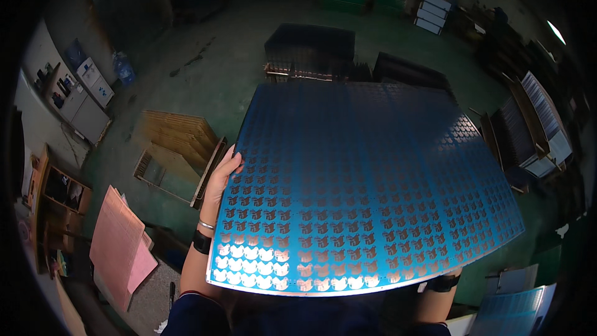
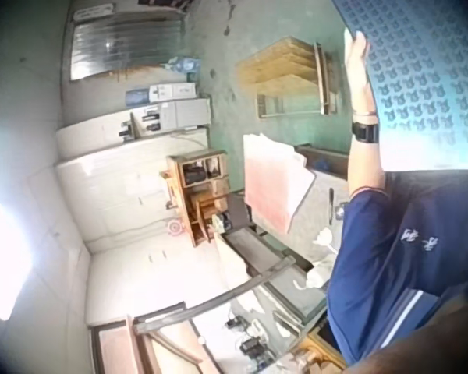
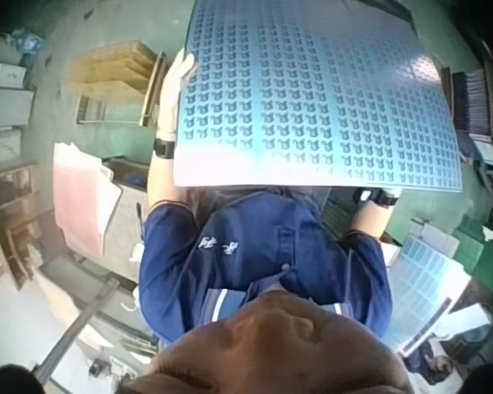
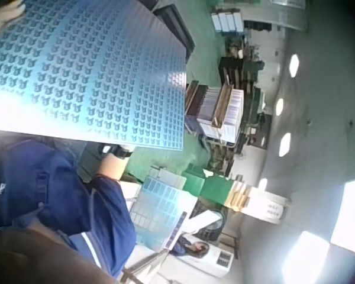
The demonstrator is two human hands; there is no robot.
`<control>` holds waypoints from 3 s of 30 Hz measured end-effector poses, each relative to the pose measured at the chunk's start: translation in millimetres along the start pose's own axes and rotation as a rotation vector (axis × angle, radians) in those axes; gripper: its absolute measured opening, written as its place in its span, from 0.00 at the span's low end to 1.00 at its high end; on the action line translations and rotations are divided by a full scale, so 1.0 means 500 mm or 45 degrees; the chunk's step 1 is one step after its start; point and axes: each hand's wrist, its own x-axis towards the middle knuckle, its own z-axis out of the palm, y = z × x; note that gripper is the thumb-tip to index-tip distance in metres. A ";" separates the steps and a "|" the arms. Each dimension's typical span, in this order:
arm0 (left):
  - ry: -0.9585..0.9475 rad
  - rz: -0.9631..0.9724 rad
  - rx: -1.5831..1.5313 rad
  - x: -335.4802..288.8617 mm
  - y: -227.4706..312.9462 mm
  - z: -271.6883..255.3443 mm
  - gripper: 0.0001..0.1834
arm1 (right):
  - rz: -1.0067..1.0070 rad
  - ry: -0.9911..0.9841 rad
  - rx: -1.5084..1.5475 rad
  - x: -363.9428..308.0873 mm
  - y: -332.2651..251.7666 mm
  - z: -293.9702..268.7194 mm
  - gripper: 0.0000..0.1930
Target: Inspecting and placing metal mesh sheets onto a drying or storage rack in a fabrication facility.
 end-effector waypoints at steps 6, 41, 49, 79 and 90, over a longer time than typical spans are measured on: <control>-0.009 0.210 -0.269 -0.014 -0.001 0.083 0.27 | 0.023 0.116 0.071 0.059 -0.042 -0.013 0.24; -0.022 0.335 -0.055 -0.043 -0.028 0.004 0.12 | 0.138 -0.139 0.276 0.078 0.080 -0.219 0.21; 0.383 0.527 -0.045 -0.048 -0.012 0.055 0.12 | 0.076 -0.289 0.260 0.049 0.089 -0.152 0.20; 0.742 0.344 0.365 -0.107 -0.004 -0.051 0.21 | 0.367 -0.451 -0.333 -0.032 0.017 -0.025 0.30; 0.741 0.242 0.205 -0.104 -0.011 -0.051 0.22 | 0.364 -0.499 -0.416 -0.039 0.012 -0.014 0.30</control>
